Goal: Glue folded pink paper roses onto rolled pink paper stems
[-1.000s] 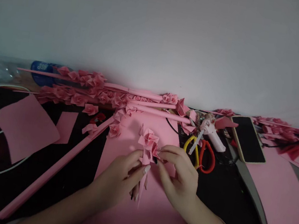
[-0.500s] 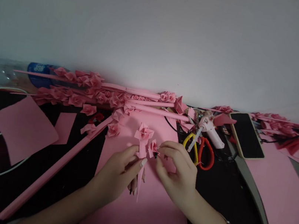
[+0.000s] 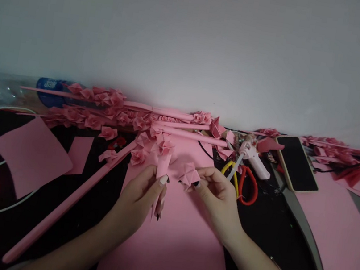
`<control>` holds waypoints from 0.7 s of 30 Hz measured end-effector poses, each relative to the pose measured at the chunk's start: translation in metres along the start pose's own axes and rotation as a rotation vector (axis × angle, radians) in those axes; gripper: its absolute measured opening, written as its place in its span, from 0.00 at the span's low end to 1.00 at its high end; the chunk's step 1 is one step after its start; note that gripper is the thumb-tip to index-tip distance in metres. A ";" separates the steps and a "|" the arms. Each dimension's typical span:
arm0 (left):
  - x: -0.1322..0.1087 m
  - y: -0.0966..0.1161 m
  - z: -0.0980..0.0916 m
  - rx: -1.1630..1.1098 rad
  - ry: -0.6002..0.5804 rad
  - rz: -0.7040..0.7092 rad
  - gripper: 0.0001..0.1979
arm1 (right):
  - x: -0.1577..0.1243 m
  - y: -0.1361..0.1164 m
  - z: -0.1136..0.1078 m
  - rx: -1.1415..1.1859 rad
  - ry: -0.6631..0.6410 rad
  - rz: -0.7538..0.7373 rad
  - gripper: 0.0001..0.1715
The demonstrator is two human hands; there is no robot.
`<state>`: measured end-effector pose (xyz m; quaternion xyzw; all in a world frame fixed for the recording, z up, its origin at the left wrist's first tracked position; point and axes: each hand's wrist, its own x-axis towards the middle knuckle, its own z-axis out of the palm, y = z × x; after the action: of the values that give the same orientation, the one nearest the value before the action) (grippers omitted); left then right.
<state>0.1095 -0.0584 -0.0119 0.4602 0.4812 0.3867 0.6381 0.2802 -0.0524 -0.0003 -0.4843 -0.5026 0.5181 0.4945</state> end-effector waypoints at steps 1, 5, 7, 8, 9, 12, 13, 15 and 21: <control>0.000 -0.001 0.001 -0.033 -0.006 -0.015 0.13 | 0.000 0.000 0.001 0.036 -0.030 0.022 0.06; 0.002 -0.004 0.001 -0.162 -0.043 -0.103 0.15 | -0.002 0.005 0.003 0.142 -0.098 0.080 0.09; 0.003 -0.004 -0.001 -0.197 -0.078 -0.123 0.16 | -0.003 0.007 0.003 0.195 -0.110 0.106 0.09; 0.004 -0.003 -0.002 -0.211 -0.096 -0.120 0.16 | -0.003 0.008 0.004 0.219 -0.113 0.119 0.09; 0.004 -0.002 -0.003 -0.230 -0.120 -0.119 0.16 | -0.003 0.008 0.004 0.236 -0.119 0.134 0.09; 0.004 -0.001 -0.006 -0.278 -0.167 -0.122 0.16 | -0.005 0.007 0.005 0.240 -0.131 0.179 0.07; 0.004 -0.001 -0.006 -0.283 -0.164 -0.127 0.15 | -0.005 0.006 0.006 0.229 -0.132 0.187 0.06; 0.005 -0.003 -0.006 -0.279 -0.150 -0.136 0.14 | -0.006 0.004 0.007 0.199 -0.134 0.198 0.06; 0.006 -0.003 -0.007 -0.200 -0.120 -0.141 0.11 | -0.005 -0.001 0.006 0.104 -0.163 0.179 0.04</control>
<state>0.1040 -0.0524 -0.0167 0.3815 0.4323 0.3587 0.7341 0.2740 -0.0574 0.0006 -0.4572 -0.4683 0.6231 0.4281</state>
